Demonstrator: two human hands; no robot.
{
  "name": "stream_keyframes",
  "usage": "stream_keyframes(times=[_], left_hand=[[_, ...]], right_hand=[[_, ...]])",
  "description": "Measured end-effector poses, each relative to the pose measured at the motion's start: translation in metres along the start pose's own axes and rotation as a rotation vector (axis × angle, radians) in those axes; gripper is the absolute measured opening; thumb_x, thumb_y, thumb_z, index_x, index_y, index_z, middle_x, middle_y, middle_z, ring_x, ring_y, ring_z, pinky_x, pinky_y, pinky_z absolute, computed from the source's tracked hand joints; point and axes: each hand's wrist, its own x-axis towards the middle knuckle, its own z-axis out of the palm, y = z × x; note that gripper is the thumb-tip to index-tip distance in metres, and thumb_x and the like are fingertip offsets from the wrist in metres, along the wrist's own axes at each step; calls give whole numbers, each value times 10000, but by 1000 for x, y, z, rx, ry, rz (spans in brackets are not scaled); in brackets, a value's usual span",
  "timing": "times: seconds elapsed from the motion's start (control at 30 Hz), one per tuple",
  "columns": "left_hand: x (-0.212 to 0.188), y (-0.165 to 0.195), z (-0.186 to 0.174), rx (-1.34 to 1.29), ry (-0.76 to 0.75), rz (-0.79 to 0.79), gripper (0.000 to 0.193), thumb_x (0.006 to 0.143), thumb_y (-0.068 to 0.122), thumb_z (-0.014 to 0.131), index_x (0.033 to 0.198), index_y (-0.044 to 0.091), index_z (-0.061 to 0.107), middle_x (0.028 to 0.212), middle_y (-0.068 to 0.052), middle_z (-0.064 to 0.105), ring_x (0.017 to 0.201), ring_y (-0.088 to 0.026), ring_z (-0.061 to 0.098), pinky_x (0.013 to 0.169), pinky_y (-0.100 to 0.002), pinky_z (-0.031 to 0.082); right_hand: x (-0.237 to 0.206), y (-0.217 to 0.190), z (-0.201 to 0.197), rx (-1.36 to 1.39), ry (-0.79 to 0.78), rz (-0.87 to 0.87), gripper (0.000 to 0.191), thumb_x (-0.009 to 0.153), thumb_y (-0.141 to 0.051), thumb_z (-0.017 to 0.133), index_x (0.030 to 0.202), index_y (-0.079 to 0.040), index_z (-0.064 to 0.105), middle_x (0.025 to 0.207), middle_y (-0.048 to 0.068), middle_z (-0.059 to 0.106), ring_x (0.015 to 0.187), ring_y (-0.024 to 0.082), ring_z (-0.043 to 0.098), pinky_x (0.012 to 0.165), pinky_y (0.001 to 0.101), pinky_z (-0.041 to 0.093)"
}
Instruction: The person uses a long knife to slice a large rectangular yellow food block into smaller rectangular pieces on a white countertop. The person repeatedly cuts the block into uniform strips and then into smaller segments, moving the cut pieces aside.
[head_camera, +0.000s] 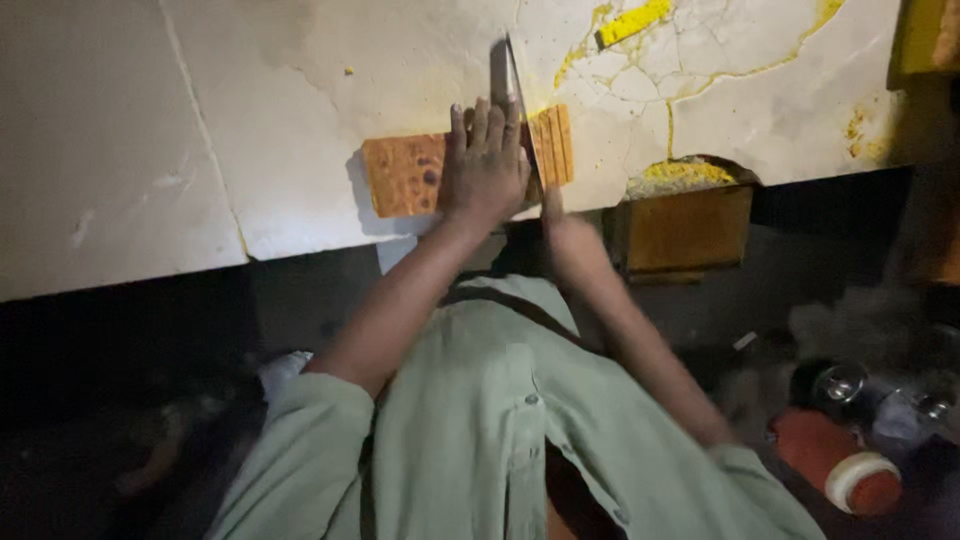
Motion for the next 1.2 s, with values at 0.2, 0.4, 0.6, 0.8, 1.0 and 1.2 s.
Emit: stream_keyframes(times=[0.2, 0.4, 0.6, 0.8, 1.0, 1.2], left_hand=[[-3, -5, 3, 149, 18, -4, 627, 986, 340, 551, 1515, 32, 412, 1479, -212, 516, 1504, -420, 333, 1220, -710, 118], [-5, 0, -18, 25, -95, -33, 707, 986, 353, 528, 1573, 9, 340, 1377, -213, 530, 1401, -437, 392, 1186, -739, 125], [-6, -5, -17, 14, -120, -37, 727, 1002, 358, 511, 1589, -14, 297, 1426, -233, 509, 1434, -435, 375, 1228, -669, 124], [-6, -12, -12, 134, 1, -11, 749, 977, 370, 529, 1595, 18, 295, 1504, -247, 477, 1479, -443, 348, 1225, -677, 115], [-11, -12, -16, 7, -79, -68, 729, 980, 373, 535, 1591, 41, 316, 1353, -201, 526, 1363, -455, 407, 1170, -771, 91], [-10, -12, -6, 7, -34, -62, 720, 1001, 347, 524, 1590, 4, 293, 1318, -212, 545, 1340, -437, 436, 1191, -764, 92]], right_hand=[[24, -66, -56, -14, 21, 10, 628, 910, -134, 653, 1410, 68, 332, 972, 346, 685, 921, 533, 661, 775, 579, 526], [-114, -19, -28, 40, -175, 103, 931, 744, -231, 801, 1427, 85, 253, 864, 343, 658, 811, 521, 664, 681, 545, 543], [-35, 21, 37, -88, 30, -86, 663, 852, -7, 641, 1441, 91, 353, 932, 334, 670, 878, 524, 648, 746, 553, 527], [36, -52, -38, 5, 65, -84, 616, 819, -110, 733, 1295, 60, 382, 928, 336, 686, 895, 531, 660, 746, 561, 537], [-70, -77, -61, 127, -1, -341, 866, 831, -82, 673, 1505, 119, 167, 1129, 362, 684, 973, 514, 671, 774, 514, 554], [-78, -10, 8, -24, -147, 11, 882, 850, -97, 702, 1559, 50, 199, 1029, 363, 661, 975, 530, 639, 805, 544, 525]])
